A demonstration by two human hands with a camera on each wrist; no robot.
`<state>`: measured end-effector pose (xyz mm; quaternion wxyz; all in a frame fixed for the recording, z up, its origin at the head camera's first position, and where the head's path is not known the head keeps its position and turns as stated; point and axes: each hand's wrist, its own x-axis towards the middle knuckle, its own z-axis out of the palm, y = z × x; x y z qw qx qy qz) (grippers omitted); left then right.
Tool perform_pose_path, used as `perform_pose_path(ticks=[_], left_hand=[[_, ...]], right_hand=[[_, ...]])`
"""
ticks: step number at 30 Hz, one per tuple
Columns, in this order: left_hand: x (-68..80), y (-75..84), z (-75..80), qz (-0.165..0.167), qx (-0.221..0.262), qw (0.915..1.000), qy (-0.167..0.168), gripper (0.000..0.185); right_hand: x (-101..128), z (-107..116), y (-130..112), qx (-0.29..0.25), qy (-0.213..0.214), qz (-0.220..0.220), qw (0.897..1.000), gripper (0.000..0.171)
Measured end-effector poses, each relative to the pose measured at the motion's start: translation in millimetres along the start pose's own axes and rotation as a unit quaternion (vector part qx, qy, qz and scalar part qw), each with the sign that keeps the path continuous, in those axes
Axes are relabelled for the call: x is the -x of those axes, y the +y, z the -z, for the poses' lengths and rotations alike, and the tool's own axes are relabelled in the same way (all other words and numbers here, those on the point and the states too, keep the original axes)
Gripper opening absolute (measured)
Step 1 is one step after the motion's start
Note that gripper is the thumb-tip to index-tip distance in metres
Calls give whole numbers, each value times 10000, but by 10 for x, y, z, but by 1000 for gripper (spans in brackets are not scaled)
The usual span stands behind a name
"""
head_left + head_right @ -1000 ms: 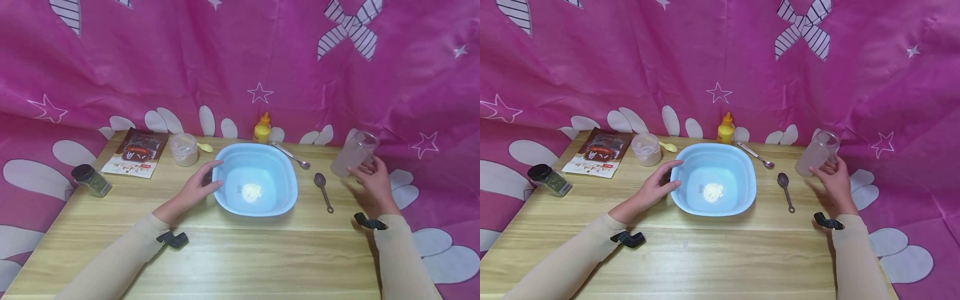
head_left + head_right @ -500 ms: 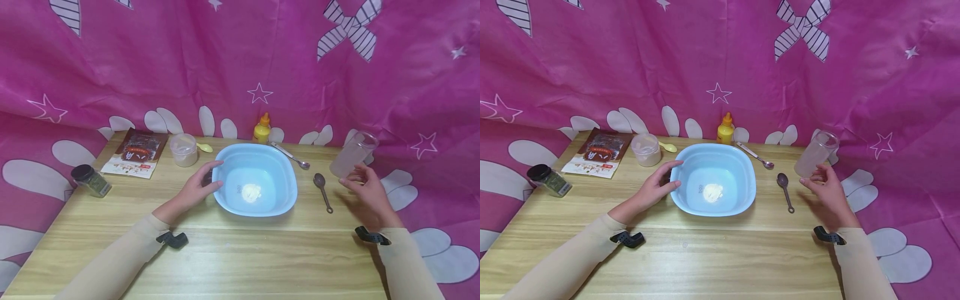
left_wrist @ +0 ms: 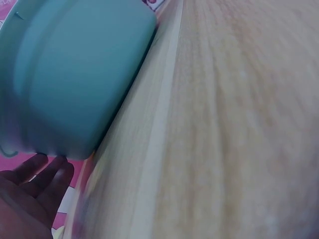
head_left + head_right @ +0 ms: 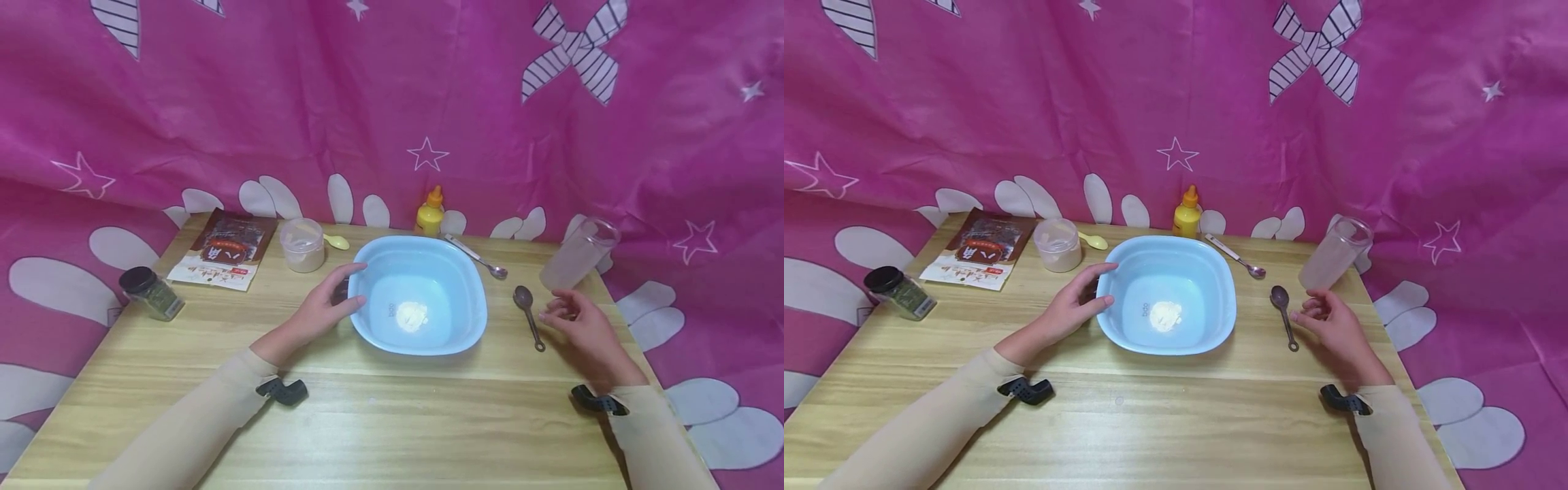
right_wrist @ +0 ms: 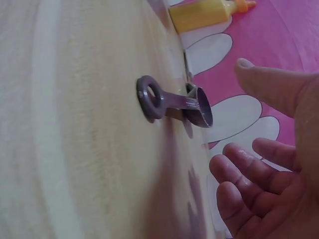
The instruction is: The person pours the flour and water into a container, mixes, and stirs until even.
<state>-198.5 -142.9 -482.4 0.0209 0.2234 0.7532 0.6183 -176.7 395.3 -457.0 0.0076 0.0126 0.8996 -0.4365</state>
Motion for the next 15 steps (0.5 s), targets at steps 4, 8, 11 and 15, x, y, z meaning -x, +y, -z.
perform_pose_path(ticks=[4,8,11,15], left_hand=[[2,-6,1,-2,-30,10000,33,63],[11,-31,10,-17,-59,10000,64,63],[6,-38,3,-33,-48,10000,46,63],[-5,-35,-10,-64,-51,10000,35,63]], right_hand=[[13,-30,21,267,-103,-29,9996,73],[10,-48,43,525,-265,-90,9982,67],[14,-60,61,624,-405,-248,9969,67],[14,-73,82,733,-472,-297,9958,65]])
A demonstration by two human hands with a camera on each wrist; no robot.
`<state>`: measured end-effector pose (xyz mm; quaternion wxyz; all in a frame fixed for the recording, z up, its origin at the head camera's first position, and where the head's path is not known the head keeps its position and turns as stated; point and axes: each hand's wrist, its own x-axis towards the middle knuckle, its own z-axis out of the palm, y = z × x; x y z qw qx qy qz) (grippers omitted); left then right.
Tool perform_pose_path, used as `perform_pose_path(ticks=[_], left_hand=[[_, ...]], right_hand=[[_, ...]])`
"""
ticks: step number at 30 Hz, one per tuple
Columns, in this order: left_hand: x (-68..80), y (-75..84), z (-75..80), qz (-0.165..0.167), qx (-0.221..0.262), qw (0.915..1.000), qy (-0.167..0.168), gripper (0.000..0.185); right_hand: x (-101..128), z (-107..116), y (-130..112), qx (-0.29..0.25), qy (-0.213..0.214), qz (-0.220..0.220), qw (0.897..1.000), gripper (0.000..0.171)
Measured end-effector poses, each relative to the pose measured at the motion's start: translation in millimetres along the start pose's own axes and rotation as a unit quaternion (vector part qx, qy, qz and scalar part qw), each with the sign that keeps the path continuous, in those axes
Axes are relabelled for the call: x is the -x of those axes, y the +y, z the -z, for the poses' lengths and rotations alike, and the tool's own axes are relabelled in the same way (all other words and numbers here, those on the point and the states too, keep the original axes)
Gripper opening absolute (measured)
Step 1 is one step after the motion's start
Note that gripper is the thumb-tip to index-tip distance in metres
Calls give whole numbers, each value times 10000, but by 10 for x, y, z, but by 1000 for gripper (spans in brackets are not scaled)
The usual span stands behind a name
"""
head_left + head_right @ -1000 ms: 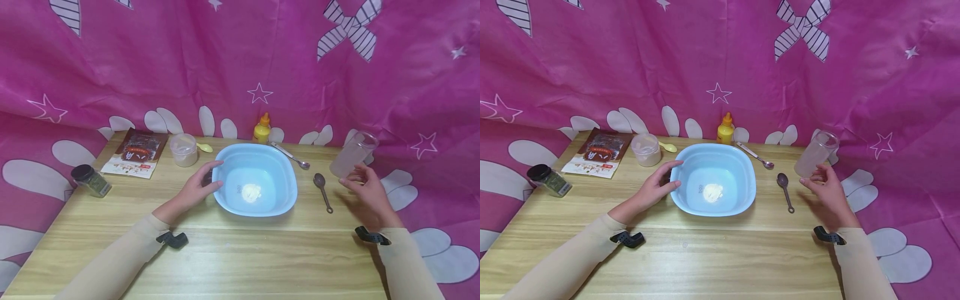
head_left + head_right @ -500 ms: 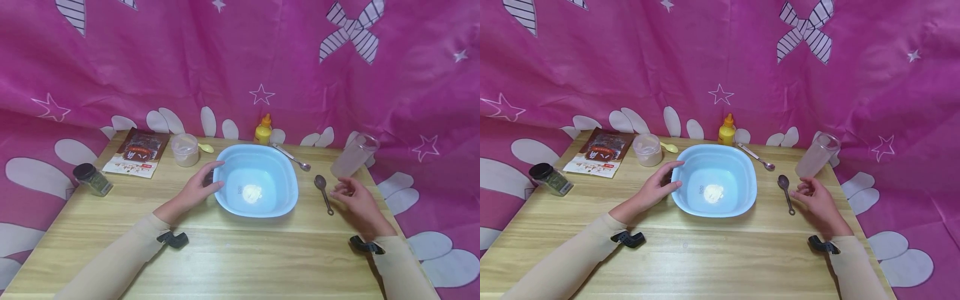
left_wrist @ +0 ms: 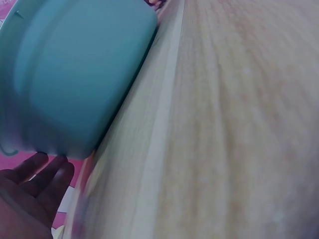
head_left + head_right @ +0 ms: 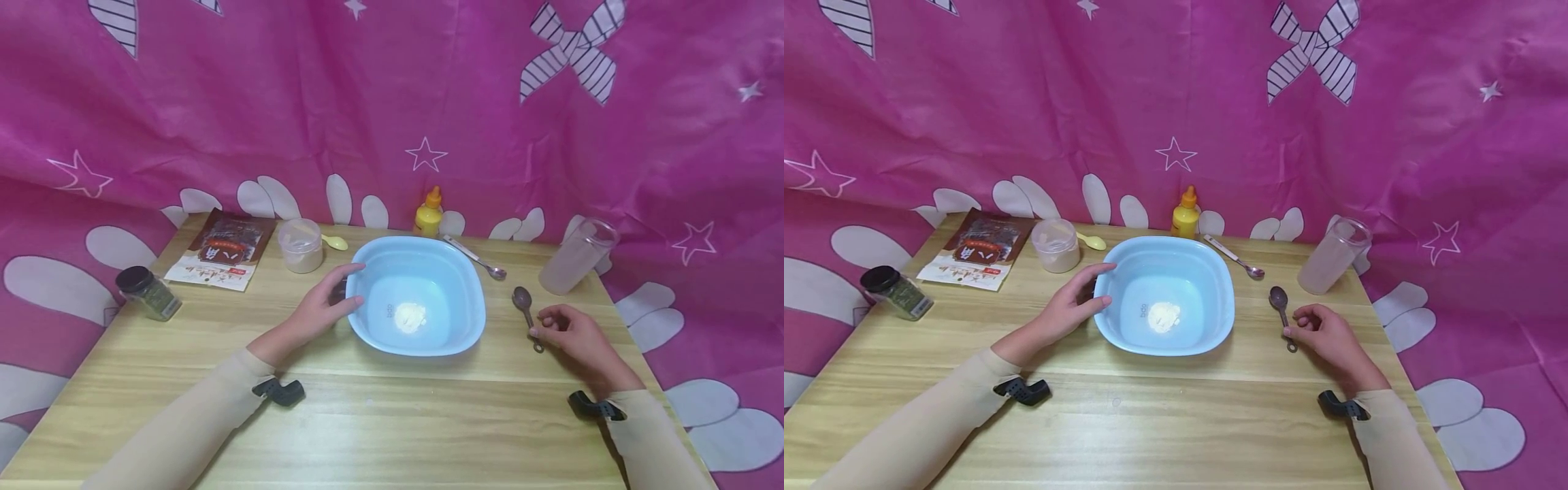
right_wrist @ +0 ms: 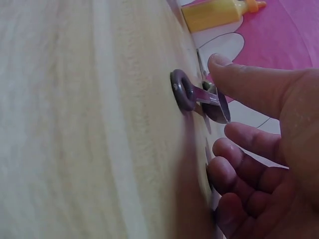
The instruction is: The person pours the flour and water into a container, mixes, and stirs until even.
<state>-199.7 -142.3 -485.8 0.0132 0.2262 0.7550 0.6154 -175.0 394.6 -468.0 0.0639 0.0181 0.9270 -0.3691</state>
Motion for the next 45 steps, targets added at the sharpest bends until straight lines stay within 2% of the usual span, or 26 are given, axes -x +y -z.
perform_pose_path(ticks=[7,16,27,38,45], left_hand=[[-1,-2,-2,25,-39,10000,-10,63],[-34,-55,8,-147,-29,9999,8,62],[-13,-35,2,-78,-48,9999,-45,63],[-13,-31,-1,-48,35,10000,-49,62],[-9,-14,-2,-47,3,10000,-46,63]], right_hand=[[13,-17,0,79,-94,-96,9999,58],[-5,-26,-10,426,46,112,9990,53],[-21,-44,17,691,36,144,9975,39],[-54,-75,36,835,169,204,9962,30],[-47,-73,29,674,233,167,9973,27]])
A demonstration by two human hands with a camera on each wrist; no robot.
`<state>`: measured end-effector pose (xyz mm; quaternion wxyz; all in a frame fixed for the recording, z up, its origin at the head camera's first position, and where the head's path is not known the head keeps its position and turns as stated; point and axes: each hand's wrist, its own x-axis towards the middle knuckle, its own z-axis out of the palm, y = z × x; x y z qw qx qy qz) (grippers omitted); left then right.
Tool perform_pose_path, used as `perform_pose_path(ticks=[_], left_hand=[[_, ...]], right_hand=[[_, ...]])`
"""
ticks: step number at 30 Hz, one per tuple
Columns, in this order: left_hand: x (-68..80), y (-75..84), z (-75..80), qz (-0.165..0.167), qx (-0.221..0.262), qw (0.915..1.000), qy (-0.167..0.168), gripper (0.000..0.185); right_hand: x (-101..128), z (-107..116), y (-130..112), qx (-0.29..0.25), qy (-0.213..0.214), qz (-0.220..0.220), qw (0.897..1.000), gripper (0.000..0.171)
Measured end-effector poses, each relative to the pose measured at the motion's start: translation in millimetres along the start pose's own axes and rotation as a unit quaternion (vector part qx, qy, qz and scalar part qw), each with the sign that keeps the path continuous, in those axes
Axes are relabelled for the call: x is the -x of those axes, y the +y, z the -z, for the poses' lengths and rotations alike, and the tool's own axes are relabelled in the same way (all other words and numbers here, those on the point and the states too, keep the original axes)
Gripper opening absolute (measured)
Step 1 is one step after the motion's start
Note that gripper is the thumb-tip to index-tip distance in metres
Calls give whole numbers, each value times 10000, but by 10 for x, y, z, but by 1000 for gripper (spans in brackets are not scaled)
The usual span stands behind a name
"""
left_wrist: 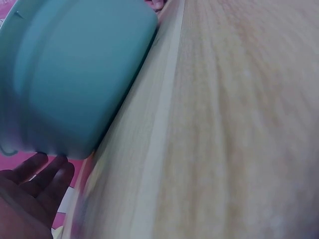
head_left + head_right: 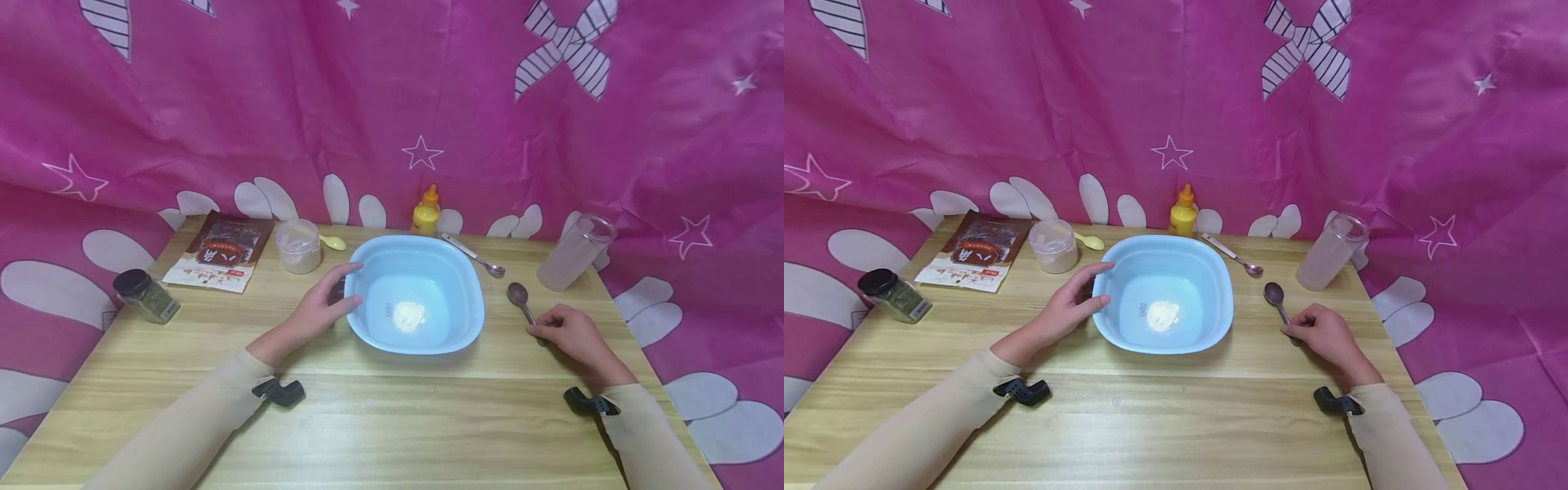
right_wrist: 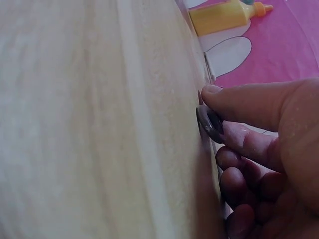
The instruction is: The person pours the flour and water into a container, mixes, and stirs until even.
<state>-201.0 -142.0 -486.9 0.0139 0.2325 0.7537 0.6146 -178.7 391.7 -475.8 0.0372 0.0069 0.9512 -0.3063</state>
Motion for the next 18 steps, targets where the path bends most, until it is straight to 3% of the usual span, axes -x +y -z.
perform_pose_path(ticks=[13,18], left_hand=[[-9,-19,-5,-63,111,9999,-6,63],[-9,-7,-6,-67,115,9999,-14,63]], right_hand=[[0,29,1,101,26,-15,9999,29],[16,33,2,-186,-9,-124,9997,30]])
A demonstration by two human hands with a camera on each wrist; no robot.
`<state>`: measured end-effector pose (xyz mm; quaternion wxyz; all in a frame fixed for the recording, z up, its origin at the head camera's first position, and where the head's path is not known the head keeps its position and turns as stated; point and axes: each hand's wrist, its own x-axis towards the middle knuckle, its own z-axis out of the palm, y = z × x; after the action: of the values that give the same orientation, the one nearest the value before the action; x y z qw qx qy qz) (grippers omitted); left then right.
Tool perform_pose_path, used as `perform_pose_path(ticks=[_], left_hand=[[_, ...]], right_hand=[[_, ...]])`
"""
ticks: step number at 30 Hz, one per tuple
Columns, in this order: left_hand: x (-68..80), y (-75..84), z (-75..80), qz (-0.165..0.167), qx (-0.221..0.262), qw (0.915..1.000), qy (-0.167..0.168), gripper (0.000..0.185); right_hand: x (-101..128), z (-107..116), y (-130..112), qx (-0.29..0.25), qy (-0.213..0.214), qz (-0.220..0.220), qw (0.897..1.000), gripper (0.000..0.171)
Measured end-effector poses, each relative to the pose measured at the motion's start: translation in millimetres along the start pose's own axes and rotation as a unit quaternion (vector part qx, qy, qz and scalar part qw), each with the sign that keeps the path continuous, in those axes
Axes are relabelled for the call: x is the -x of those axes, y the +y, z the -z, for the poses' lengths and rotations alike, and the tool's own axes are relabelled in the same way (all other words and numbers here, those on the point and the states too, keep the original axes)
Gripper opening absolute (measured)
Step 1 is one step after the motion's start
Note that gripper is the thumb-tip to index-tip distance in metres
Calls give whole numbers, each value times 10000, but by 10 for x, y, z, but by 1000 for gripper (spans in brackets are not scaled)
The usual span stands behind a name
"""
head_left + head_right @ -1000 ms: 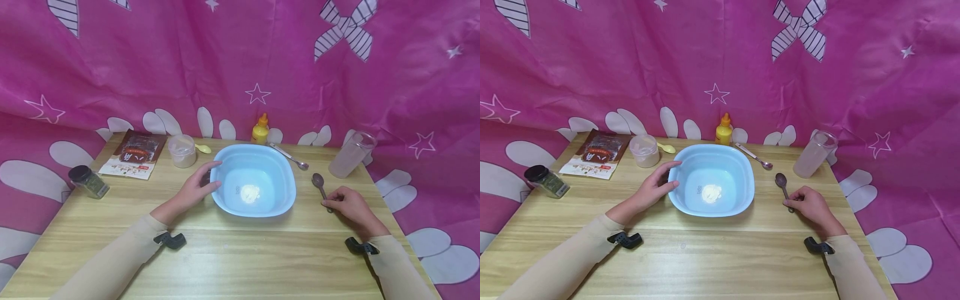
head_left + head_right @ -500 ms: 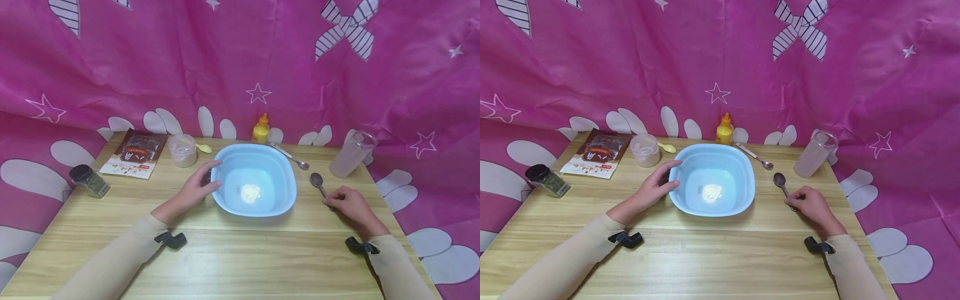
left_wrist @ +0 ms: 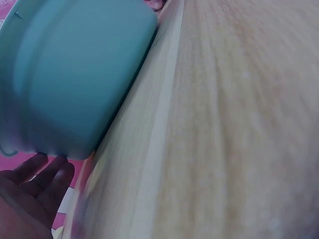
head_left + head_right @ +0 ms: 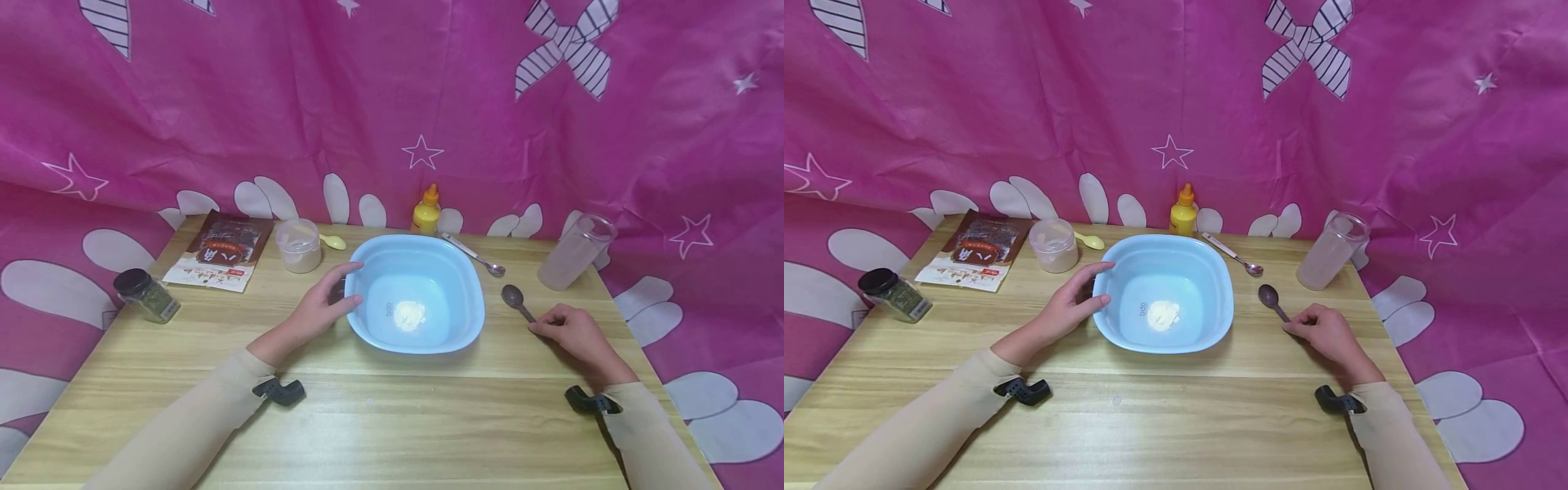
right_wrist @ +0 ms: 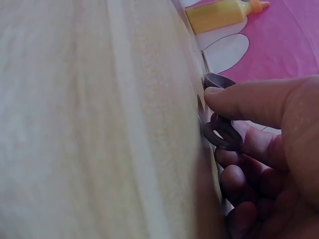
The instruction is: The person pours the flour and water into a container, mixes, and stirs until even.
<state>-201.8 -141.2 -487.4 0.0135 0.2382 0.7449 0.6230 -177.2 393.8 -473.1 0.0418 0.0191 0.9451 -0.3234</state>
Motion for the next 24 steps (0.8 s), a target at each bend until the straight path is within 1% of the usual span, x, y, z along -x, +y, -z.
perform_pose_path(ticks=[5,9,11,13,16,19,24], left_hand=[[4,0,0,-15,-5,10000,7,63],[8,-9,1,-1,-13,10000,17,63],[10,-12,0,17,-37,10000,15,63],[11,-14,0,20,-68,10000,13,63],[12,-12,-2,36,-103,9999,7,63],[9,0,-5,36,-107,9999,-2,63],[8,17,-1,-8,-135,9999,-7,63]], right_hand=[[7,17,16,-352,-57,-130,9993,33],[-2,39,59,-766,-131,-323,9965,38],[-10,54,78,-869,-113,-401,9953,42],[-15,69,93,-852,-54,-401,9955,45],[-18,84,104,-973,71,-439,9943,46],[-16,86,106,-1399,185,-549,9885,47],[-19,82,94,-2205,465,-723,9716,47]])
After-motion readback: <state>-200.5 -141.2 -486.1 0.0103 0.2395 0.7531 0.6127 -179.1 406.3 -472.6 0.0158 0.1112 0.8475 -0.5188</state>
